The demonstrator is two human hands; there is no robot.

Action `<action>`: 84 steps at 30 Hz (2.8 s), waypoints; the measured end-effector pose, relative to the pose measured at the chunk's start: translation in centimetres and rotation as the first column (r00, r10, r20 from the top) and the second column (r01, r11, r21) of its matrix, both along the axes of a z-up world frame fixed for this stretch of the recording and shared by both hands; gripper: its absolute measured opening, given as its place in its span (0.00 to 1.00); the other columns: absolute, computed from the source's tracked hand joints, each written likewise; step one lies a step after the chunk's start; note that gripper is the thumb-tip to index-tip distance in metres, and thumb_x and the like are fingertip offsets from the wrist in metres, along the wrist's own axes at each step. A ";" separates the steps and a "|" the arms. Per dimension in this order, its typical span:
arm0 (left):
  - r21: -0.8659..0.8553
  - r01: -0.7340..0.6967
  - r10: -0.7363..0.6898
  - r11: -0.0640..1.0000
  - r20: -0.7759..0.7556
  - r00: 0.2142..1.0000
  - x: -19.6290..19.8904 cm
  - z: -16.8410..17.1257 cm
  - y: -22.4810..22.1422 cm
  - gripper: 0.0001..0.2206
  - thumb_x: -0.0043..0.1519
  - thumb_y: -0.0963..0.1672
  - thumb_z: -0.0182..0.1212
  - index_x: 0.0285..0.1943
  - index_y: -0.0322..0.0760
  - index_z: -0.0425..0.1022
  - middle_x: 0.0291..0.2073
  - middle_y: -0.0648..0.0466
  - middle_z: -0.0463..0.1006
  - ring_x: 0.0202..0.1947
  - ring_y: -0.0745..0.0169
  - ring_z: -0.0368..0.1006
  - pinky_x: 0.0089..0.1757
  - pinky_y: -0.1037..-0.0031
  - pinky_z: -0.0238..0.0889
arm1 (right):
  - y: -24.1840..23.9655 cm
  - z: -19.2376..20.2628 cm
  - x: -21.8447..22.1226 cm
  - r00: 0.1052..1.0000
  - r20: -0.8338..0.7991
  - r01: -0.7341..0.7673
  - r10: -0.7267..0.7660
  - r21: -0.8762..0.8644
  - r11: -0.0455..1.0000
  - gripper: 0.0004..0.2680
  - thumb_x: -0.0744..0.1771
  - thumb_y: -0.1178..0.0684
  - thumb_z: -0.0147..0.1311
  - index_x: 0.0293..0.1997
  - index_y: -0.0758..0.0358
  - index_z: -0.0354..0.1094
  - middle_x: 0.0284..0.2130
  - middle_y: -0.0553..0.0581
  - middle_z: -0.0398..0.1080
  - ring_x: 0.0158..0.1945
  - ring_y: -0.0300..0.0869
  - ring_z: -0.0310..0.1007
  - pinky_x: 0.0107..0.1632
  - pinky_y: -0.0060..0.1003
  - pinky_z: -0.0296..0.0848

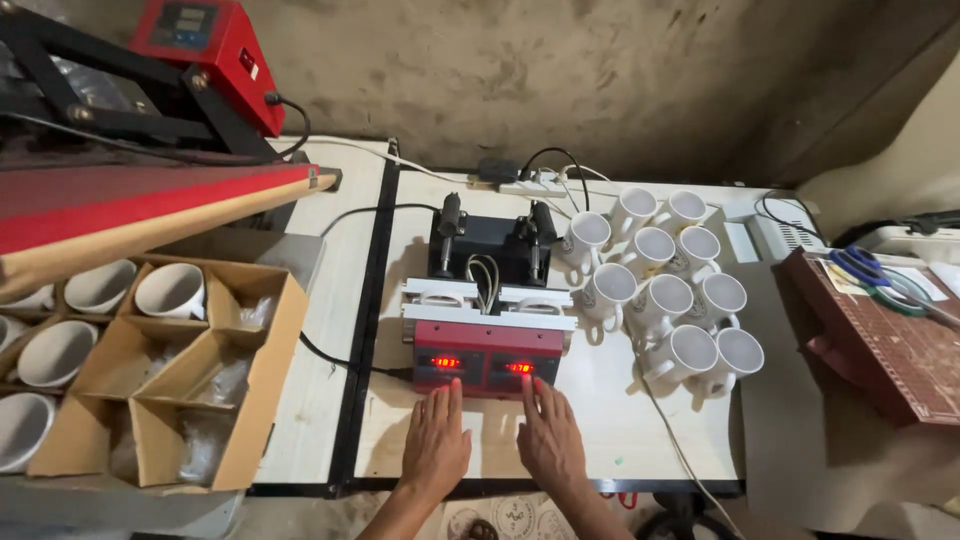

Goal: Sorting and collecting printed stickers and decals from the floor and placing them into a plastic bag.

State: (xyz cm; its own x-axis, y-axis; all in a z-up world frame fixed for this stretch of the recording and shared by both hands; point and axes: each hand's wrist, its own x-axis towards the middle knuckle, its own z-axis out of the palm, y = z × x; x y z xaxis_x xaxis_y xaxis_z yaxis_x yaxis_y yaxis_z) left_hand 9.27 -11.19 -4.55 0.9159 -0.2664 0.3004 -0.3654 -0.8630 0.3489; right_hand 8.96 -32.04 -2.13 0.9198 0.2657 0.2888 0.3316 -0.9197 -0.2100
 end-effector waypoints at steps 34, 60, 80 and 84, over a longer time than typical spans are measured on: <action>0.104 -0.008 0.028 0.995 -0.192 0.981 2.2 0.2 -0.4 0.38 0.60 0.46 0.59 0.74 0.20 0.44 0.53 0.36 0.70 0.52 0.38 0.68 0.45 0.53 0.65 | 0.7 1.1 0.4 0.932 -0.334 0.091 -0.144 -0.170 0.981 0.32 0.65 0.49 0.57 0.74 0.72 0.39 0.45 0.61 0.70 0.45 0.48 0.71 0.46 0.43 0.74; -0.305 0.076 -0.156 0.949 -0.246 0.957 -5.9 0.2 1.8 0.08 0.60 0.43 0.61 0.45 0.36 0.78 0.40 0.48 0.80 0.40 0.42 0.77 0.39 0.57 0.71 | -2.3 -0.6 -8.3 0.925 -0.379 0.177 0.017 0.470 0.865 0.09 0.65 0.51 0.58 0.45 0.62 0.66 0.32 0.58 0.77 0.33 0.50 0.79 0.36 0.45 0.76; -0.132 0.422 -0.378 0.897 -0.722 0.580 -20.3 -26.1 -1.1 0.14 0.62 0.51 0.60 0.34 0.38 0.75 0.28 0.45 0.79 0.34 0.40 0.76 0.36 0.53 0.67 | -5.3 -33.5 -44.3 0.464 -0.772 0.843 -0.435 0.234 0.485 0.15 0.65 0.44 0.55 0.25 0.66 0.65 0.17 0.67 0.65 0.22 0.58 0.64 0.31 0.52 0.66; -0.080 0.484 -0.368 0.871 -0.759 0.537 -20.6 -40.4 -4.4 0.12 0.61 0.51 0.60 0.37 0.39 0.75 0.36 0.48 0.81 0.41 0.44 0.76 0.42 0.55 0.68 | -10.0 -47.2 -42.9 0.421 -0.825 0.858 -0.378 0.227 0.460 0.12 0.65 0.44 0.59 0.28 0.63 0.70 0.18 0.63 0.70 0.23 0.55 0.72 0.33 0.48 0.71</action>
